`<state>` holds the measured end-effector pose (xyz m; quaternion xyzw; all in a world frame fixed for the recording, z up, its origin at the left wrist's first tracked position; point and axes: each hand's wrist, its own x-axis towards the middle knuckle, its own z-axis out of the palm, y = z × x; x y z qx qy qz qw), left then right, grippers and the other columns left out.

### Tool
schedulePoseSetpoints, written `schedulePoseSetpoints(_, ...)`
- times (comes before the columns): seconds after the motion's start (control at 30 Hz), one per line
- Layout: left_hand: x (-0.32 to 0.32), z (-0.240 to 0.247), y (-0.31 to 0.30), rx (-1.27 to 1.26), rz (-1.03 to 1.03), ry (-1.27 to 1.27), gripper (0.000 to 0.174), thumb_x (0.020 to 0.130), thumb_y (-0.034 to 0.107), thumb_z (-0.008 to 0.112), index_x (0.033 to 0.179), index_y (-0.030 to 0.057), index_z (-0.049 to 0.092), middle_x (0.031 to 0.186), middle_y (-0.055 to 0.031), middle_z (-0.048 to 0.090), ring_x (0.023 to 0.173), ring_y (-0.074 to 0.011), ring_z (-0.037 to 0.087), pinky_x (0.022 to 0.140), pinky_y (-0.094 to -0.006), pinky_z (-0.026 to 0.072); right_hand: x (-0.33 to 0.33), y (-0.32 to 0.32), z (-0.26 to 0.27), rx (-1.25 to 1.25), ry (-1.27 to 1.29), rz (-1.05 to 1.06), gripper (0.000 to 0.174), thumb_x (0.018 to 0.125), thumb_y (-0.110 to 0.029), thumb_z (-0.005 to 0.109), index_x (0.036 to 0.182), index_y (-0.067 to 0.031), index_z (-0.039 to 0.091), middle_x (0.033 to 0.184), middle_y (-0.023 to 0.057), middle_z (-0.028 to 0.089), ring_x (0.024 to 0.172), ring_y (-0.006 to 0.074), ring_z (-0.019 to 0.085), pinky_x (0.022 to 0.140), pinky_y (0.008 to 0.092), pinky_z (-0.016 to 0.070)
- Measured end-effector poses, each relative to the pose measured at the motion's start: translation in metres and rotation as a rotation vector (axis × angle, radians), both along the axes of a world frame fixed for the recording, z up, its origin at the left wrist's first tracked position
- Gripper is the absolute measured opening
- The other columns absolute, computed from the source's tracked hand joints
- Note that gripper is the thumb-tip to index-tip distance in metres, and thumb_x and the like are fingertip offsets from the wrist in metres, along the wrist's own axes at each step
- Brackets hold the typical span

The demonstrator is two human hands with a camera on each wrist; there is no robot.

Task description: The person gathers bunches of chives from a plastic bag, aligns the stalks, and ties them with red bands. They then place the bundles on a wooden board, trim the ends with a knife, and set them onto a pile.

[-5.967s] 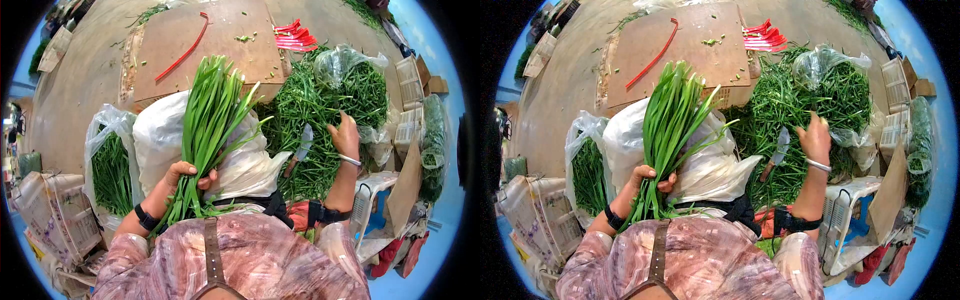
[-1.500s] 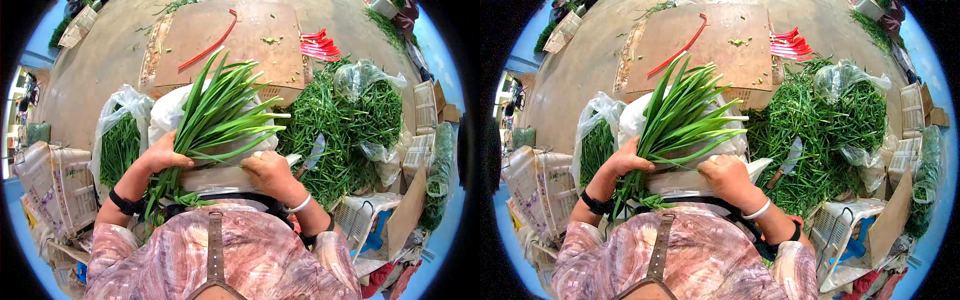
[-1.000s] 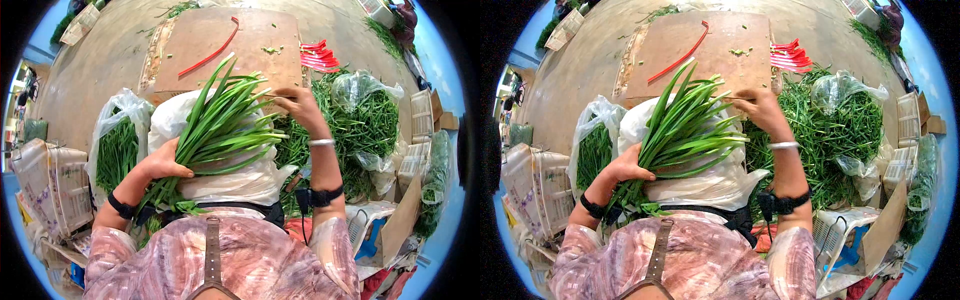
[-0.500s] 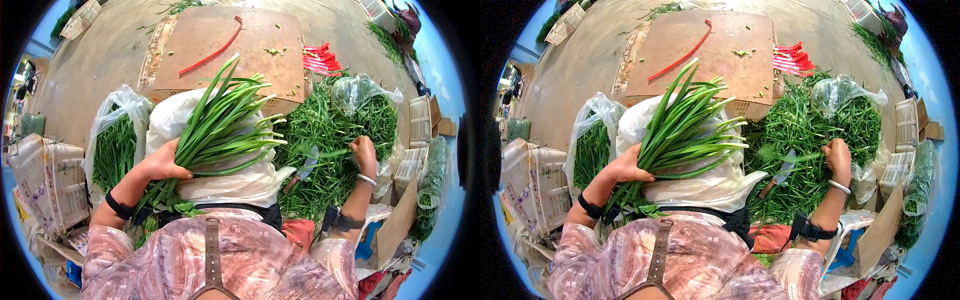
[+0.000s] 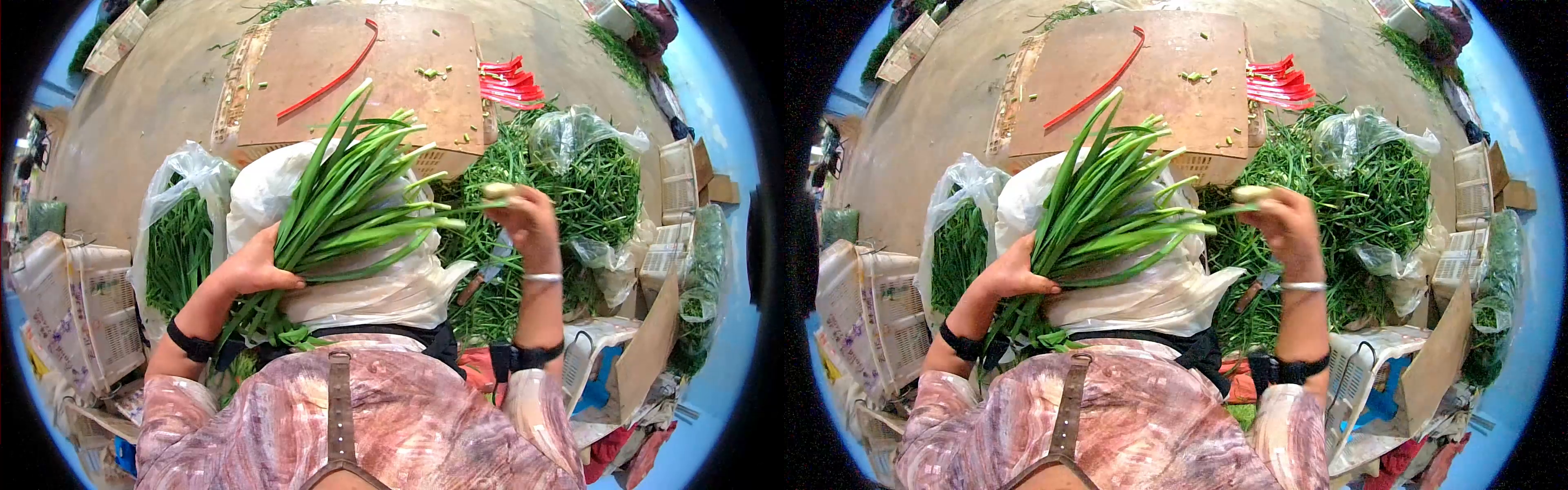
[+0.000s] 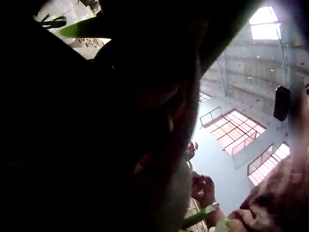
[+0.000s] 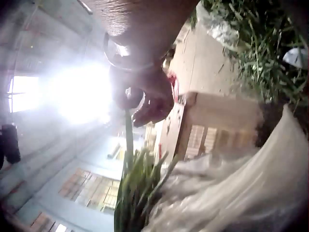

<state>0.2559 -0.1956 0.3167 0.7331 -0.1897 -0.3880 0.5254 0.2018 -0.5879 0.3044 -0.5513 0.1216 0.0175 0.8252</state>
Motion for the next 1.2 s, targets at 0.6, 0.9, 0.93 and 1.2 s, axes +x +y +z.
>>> schedulePoseSetpoints(0.6,-0.013,0.008,-0.003,0.087,0.070,-0.182,0.060,0.067,0.001,0.066,0.123,-0.0017,0.045,0.111,-0.0091,0.059,0.102,-0.0128,0.052,0.092,-0.0281,0.0398,0.098,0.084,0.021,-1.147,-0.311,0.236,0.020,0.079,-0.015,0.064,0.084,0.0038,0.065,0.070,0.0118,0.064,0.060,0.0135,0.058,0.057,0.0281,0.0454)
schedulePoseSetpoints(0.9,0.000,0.015,0.011,0.147,0.162,-0.310,0.047,0.070,-0.002,0.060,0.117,-0.0026,0.051,0.103,-0.0122,0.063,0.094,-0.0137,0.055,0.086,-0.0283,0.0426,0.026,0.063,0.005,-0.446,-0.181,-0.239,0.015,0.088,-0.010,0.055,0.082,0.0022,0.060,0.072,0.0058,0.061,0.059,0.0103,0.055,0.054,0.0241,0.0474)
schedulePoseSetpoints(0.93,-0.003,0.015,0.010,0.153,0.171,-0.274,0.046,0.070,-0.002,0.058,0.115,-0.0029,0.052,0.101,-0.0131,0.063,0.093,-0.0142,0.055,0.085,-0.0284,0.0429,0.021,0.055,-0.003,-0.252,-0.041,-0.362,0.014,0.088,-0.010,0.054,0.082,0.0020,0.059,0.070,0.0045,0.059,0.058,0.0100,0.053,0.054,0.0244,0.0481)
schedulePoseSetpoints(1.2,-0.002,0.007,0.012,0.192,0.174,-0.368,0.042,0.068,0.000,0.058,0.109,-0.0029,0.054,0.093,-0.0122,0.064,0.087,-0.0142,0.055,0.083,-0.0283,0.0426,0.009,-0.001,0.007,-1.246,-0.049,-0.171,0.027,0.080,-0.014,0.062,0.095,0.0082,0.061,0.079,0.0146,0.065,0.065,0.0177,0.061,0.065,0.0305,0.0503)
